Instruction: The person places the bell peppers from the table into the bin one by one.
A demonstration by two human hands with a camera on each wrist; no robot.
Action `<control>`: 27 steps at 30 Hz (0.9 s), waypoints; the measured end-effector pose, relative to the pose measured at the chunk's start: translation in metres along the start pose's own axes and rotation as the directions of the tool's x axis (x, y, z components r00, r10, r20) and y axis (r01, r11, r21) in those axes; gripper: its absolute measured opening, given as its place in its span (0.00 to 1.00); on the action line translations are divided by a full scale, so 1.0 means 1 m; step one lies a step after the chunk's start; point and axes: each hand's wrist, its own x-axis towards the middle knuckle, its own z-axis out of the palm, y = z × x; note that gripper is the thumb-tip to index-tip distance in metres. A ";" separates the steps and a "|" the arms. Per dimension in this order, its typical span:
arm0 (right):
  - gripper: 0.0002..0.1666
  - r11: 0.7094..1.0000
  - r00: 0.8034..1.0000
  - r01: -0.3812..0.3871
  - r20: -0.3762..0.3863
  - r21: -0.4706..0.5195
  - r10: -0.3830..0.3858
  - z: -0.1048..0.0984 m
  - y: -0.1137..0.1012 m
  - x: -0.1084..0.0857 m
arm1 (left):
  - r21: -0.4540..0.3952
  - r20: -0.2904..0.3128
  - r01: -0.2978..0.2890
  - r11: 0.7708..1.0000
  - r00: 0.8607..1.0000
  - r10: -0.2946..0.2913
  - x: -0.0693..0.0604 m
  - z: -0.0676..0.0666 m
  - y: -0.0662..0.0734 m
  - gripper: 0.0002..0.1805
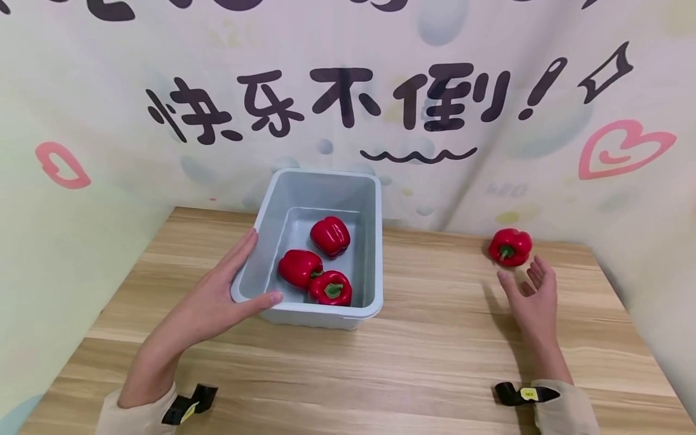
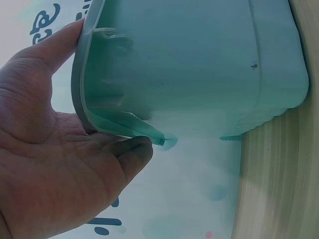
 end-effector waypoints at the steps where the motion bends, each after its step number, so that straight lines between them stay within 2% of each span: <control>1: 0.52 1.000 1.000 0.001 -0.002 -0.002 -0.001 0.000 -0.001 0.003 | 0.000 -0.002 0.000 1.000 1.000 0.000 0.001 0.000 0.000 0.61; 7: 0.53 0.999 1.000 0.030 -0.001 -0.019 -0.031 0.000 -0.004 0.018 | -0.007 -0.008 -0.001 1.000 1.000 0.001 0.002 0.001 0.000 0.61; 13: 0.54 0.999 1.000 0.011 0.025 -0.031 -0.010 0.006 -0.002 0.027 | 0.001 -0.003 -0.002 1.000 1.000 0.002 0.000 0.000 -0.002 0.61; 27: 0.56 0.999 0.999 0.020 -0.027 -0.042 -0.021 0.014 -0.002 0.044 | -0.004 -0.010 -0.005 1.000 1.000 0.005 0.000 0.001 -0.001 0.61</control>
